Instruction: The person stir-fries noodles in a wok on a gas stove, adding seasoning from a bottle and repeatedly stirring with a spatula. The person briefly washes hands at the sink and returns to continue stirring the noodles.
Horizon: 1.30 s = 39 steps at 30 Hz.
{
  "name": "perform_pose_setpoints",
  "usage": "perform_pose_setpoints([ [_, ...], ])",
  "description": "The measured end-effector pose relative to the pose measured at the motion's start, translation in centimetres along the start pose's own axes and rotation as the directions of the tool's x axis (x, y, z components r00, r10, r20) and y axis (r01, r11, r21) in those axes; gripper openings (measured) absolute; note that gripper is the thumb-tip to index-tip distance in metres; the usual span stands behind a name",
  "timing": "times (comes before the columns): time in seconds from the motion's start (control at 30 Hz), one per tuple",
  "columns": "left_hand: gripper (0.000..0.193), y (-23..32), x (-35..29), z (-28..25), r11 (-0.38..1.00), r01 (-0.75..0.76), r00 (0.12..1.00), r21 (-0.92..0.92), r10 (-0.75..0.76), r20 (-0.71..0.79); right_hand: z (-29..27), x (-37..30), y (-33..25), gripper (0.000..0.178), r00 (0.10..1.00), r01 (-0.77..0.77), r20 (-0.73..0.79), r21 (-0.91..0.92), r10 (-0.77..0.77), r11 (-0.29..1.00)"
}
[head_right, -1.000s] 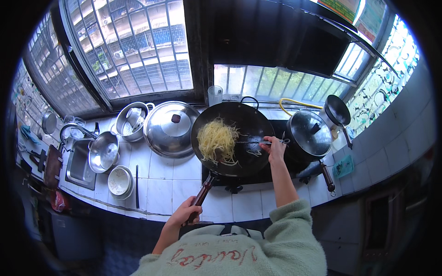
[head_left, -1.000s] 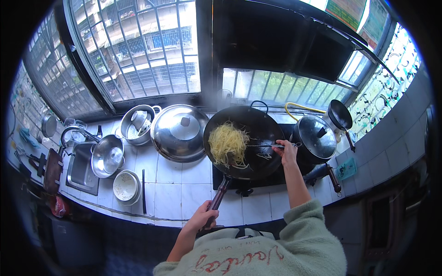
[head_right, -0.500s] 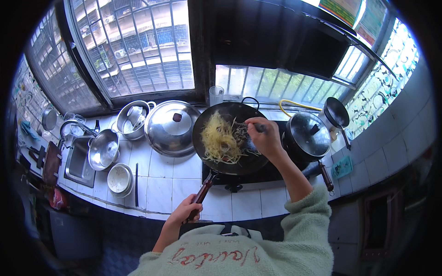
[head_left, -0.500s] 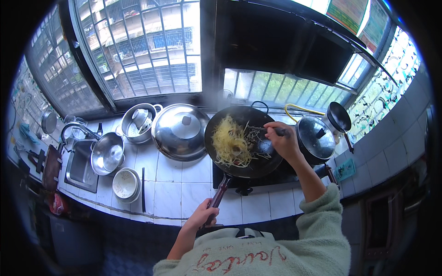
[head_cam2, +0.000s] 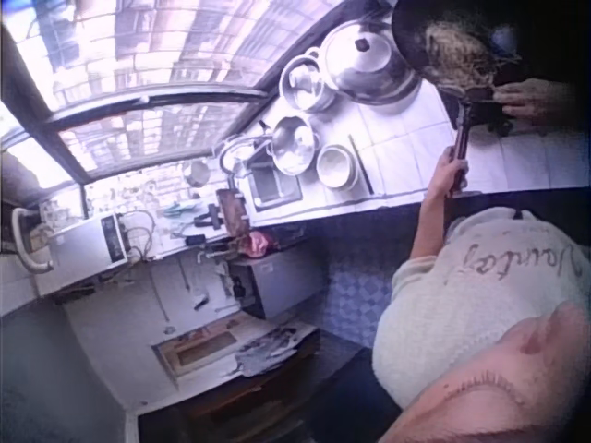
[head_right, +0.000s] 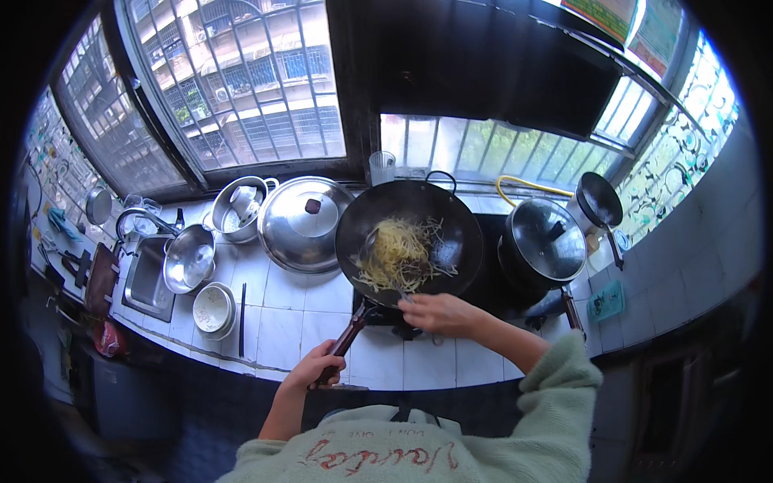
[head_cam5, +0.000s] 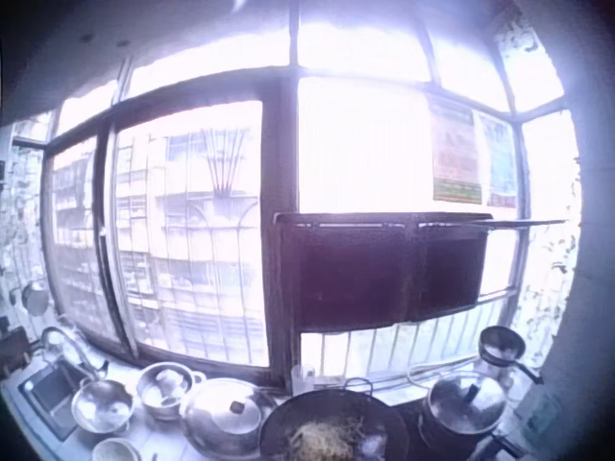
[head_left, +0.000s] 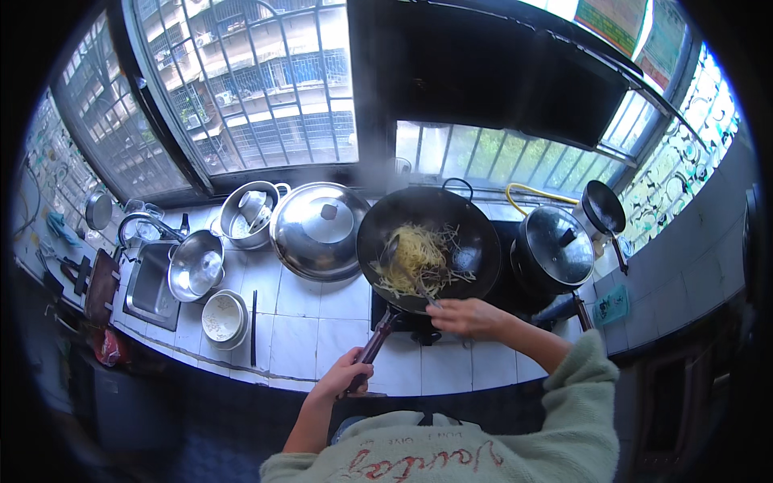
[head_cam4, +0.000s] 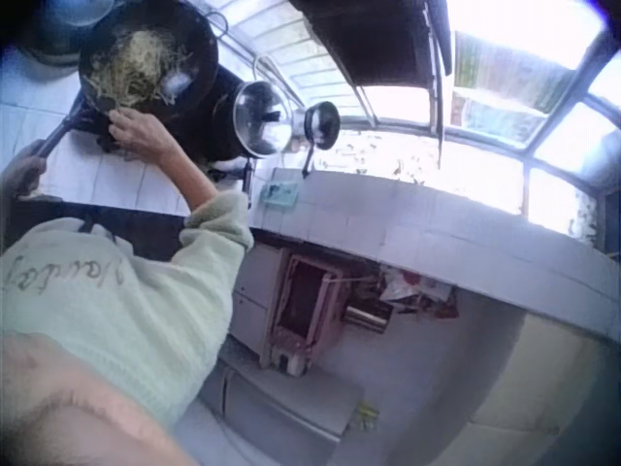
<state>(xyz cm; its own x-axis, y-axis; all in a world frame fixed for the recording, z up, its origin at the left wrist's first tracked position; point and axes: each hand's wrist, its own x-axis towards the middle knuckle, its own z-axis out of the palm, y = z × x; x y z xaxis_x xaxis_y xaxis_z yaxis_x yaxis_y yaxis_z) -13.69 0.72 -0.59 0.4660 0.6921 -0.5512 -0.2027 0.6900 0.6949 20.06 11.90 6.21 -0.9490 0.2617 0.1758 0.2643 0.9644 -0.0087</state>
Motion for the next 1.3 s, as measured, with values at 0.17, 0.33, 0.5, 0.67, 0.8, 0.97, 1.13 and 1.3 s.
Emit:
perform_pose_setpoints([
  [0.17,0.046,-0.5,0.1,0.6,1.0,-0.007,0.999,-0.008,0.007,-0.031,-6.1,-4.8,-3.7,0.029,0.996,-0.044,0.086,0.085,0.037,0.995],
  [0.33,0.046,-1.0,0.3,1.6,1.0,-0.021,0.999,0.014,0.021,-0.035,-12.6,-6.4,-4.9,0.034,0.983,-0.184,0.06,0.207,0.175,0.961],
  [0.5,0.046,-1.7,0.2,2.7,0.999,-0.039,0.995,0.017,0.04,-0.088,-12.3,-5.3,-6.0,0.038,0.983,-0.182,0.053,0.32,0.174,0.93],
  [0.67,0.046,-2.8,0.3,4.0,0.997,-0.075,0.994,-0.022,0.073,-0.081,-8.3,-3.1,-3.5,0.037,0.94,-0.337,0.041,0.27,0.339,0.902],
  [0.8,0.046,-3.1,0.5,4.7,0.997,-0.076,0.992,-0.029,0.073,-0.107,-10.1,-2.4,-2.4,0.029,0.883,-0.298,-0.243,0.374,0.403,0.878],
  [0.97,0.038,-3.7,0.8,5.7,0.997,-0.076,0.993,-0.014,0.075,-0.086,-11.2,1.1,-3.0,0.013,0.789,-0.258,-0.337,0.578,0.514,0.774],
  [1.13,0.045,-4.1,1.1,5.6,0.997,-0.077,0.992,-0.03,0.074,-0.099,-6.9,5.5,-2.8,0.016,0.715,-0.428,-0.303,0.524,0.63,0.737],
  [1.3,0.045,-4.4,1.4,4.6,0.999,-0.034,0.994,-0.028,0.031,-0.104,-6.4,4.2,-1.8,0.014,0.435,-0.473,-0.394,0.665,0.81,0.578],
])
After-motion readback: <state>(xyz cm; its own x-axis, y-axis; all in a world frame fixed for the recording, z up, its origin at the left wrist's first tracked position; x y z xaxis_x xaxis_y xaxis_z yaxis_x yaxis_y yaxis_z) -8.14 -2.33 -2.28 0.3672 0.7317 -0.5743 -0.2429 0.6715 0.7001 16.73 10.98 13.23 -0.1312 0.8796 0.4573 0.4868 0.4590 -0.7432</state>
